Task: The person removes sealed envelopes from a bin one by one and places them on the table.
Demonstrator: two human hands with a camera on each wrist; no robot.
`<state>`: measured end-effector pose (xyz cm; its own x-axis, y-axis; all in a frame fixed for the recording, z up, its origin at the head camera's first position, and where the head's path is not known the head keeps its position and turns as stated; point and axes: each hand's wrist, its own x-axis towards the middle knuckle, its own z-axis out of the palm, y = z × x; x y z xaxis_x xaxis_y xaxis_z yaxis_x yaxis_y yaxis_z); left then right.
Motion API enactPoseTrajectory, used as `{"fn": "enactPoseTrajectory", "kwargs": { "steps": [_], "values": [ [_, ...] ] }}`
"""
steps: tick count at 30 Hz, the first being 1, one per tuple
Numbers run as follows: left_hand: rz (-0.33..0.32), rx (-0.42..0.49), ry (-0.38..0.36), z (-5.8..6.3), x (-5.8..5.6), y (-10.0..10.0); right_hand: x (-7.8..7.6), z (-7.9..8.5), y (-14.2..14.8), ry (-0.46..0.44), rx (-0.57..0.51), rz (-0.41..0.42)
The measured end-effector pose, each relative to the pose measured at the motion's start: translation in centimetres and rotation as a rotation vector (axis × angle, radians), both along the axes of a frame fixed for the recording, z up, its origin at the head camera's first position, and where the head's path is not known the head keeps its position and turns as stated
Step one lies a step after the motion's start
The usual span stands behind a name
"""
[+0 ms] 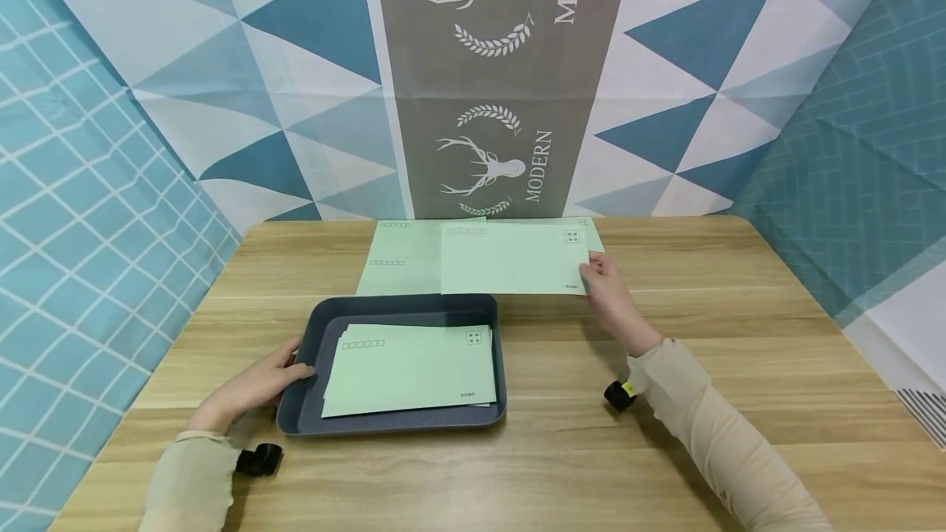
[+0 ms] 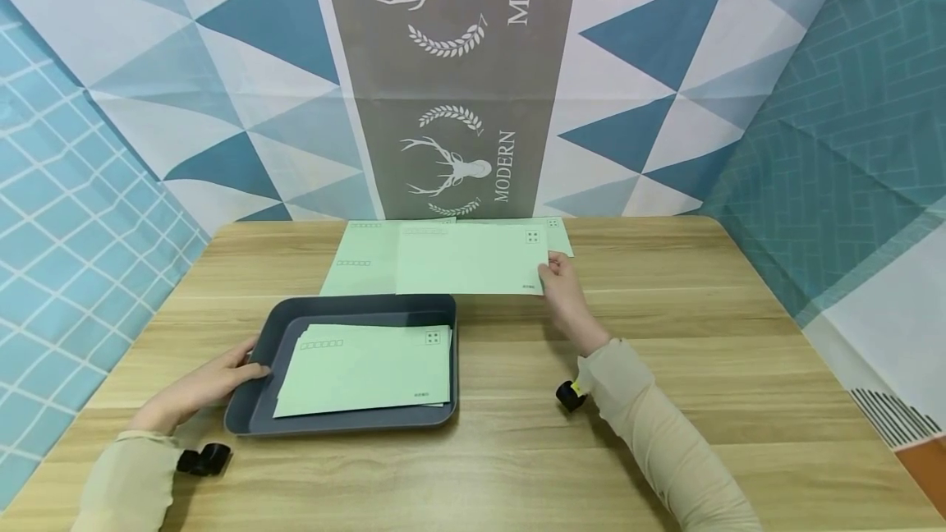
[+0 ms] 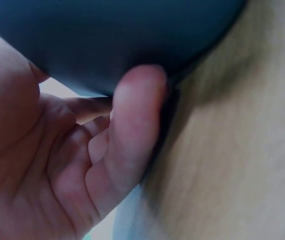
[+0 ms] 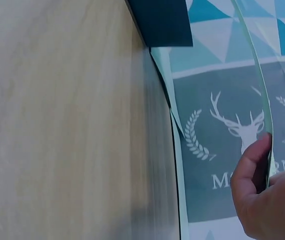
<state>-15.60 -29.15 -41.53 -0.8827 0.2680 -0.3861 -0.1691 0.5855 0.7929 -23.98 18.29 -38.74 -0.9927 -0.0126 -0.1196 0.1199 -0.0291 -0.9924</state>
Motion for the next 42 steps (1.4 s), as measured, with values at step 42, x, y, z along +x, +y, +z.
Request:
{"fn": "enactPoseTrajectory", "kwargs": {
  "steps": [42],
  "values": [
    [-0.011, 0.003, 0.007, -0.1, -0.2, -0.2, -1.2, -2.1, 4.4, -0.149, 0.365, -0.153]
  ]
}}
